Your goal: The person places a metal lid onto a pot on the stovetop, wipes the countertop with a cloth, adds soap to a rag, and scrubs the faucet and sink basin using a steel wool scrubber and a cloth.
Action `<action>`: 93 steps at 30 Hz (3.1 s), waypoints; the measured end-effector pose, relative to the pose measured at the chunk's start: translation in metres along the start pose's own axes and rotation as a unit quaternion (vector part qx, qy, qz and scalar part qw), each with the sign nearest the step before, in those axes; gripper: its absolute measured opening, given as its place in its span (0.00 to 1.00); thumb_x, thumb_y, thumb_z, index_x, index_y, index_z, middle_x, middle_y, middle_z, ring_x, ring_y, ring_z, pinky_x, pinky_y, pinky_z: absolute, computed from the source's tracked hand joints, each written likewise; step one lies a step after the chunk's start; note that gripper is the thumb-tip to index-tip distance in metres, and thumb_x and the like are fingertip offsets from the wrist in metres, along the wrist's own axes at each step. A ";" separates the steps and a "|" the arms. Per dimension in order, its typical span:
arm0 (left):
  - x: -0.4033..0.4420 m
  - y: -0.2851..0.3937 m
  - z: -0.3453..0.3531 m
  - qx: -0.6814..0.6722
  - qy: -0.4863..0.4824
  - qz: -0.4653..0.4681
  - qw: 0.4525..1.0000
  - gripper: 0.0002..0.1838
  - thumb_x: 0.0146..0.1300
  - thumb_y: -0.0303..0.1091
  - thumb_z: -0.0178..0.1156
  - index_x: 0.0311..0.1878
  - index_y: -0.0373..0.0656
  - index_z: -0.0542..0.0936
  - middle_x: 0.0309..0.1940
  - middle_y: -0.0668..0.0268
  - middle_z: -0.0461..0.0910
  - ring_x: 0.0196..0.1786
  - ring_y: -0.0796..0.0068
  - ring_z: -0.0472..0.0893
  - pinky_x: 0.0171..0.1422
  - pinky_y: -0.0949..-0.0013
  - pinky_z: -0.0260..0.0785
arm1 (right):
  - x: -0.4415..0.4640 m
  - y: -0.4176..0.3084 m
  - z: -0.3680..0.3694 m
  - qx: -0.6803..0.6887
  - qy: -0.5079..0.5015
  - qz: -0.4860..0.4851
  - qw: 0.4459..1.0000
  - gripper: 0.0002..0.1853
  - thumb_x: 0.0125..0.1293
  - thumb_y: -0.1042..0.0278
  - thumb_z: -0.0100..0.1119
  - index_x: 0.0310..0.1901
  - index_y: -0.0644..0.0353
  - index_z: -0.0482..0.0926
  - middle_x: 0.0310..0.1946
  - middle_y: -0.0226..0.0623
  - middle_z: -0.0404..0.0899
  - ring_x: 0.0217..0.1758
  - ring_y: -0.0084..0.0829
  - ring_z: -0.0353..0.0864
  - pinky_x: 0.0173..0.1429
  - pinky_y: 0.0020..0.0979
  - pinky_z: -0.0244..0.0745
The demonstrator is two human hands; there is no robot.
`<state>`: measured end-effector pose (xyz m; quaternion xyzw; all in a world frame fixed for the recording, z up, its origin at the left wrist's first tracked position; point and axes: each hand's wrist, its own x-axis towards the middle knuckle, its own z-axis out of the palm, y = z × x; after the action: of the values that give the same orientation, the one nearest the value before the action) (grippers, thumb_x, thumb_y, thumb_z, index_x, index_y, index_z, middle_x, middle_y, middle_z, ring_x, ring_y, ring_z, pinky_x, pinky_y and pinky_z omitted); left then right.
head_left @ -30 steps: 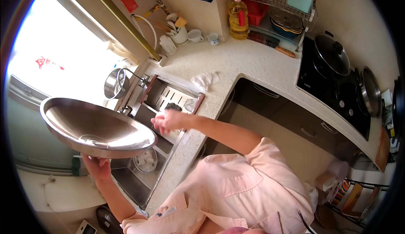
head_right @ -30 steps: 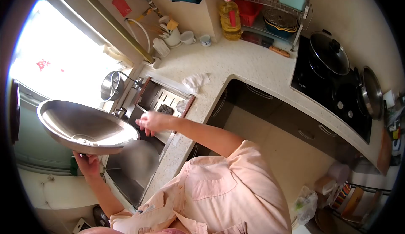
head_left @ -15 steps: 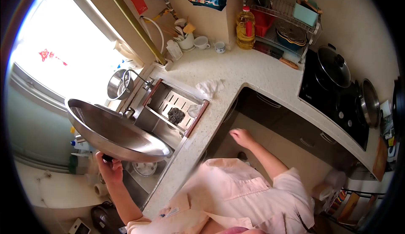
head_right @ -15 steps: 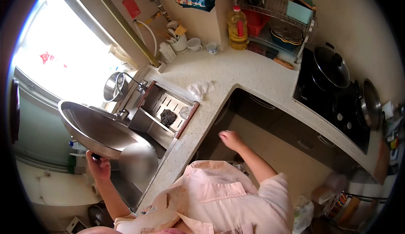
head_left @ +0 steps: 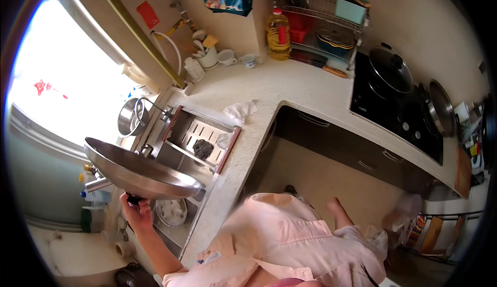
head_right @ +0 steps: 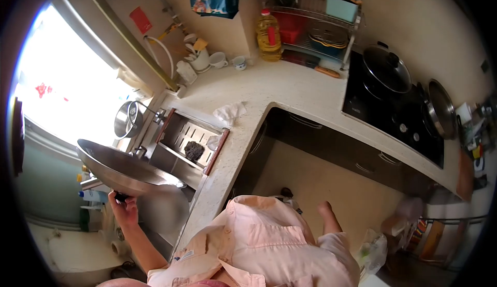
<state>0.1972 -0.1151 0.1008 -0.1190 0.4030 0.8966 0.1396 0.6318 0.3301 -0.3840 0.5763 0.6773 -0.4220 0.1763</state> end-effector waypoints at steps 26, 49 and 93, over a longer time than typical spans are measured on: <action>0.034 0.009 -0.050 -0.012 -0.044 -0.031 0.998 0.12 0.58 0.41 0.53 0.39 0.44 0.74 0.32 0.65 0.75 0.21 0.76 0.69 0.10 0.86 0.52 | -0.030 -0.018 -0.007 -0.029 0.030 -0.055 0.998 0.05 0.47 0.71 0.51 0.24 0.58 0.78 0.19 0.37 0.77 0.24 0.29 0.76 0.30 0.32 0.71; 0.037 0.014 -0.050 -0.015 -0.053 -0.021 0.998 0.13 0.58 0.40 0.52 0.41 0.42 0.71 0.33 0.61 0.73 0.21 0.74 0.69 0.09 0.85 0.49 | -0.047 -0.034 -0.003 0.009 -0.004 -0.049 0.999 0.07 0.52 0.69 0.54 0.29 0.62 0.78 0.20 0.36 0.77 0.23 0.27 0.76 0.30 0.30 0.71; 0.040 0.027 -0.045 0.013 -0.046 0.006 0.999 0.14 0.59 0.41 0.52 0.42 0.42 0.70 0.32 0.62 0.73 0.23 0.75 0.69 0.12 0.85 0.51 | -0.038 -0.061 0.005 -0.041 0.053 -0.101 0.993 0.08 0.47 0.68 0.52 0.21 0.60 0.78 0.18 0.41 0.76 0.22 0.33 0.76 0.29 0.35 0.69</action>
<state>0.1556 -0.1603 0.0773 -0.0740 0.4082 0.8967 0.1542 0.5844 0.3036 -0.3372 0.5185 0.7574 -0.3783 0.1202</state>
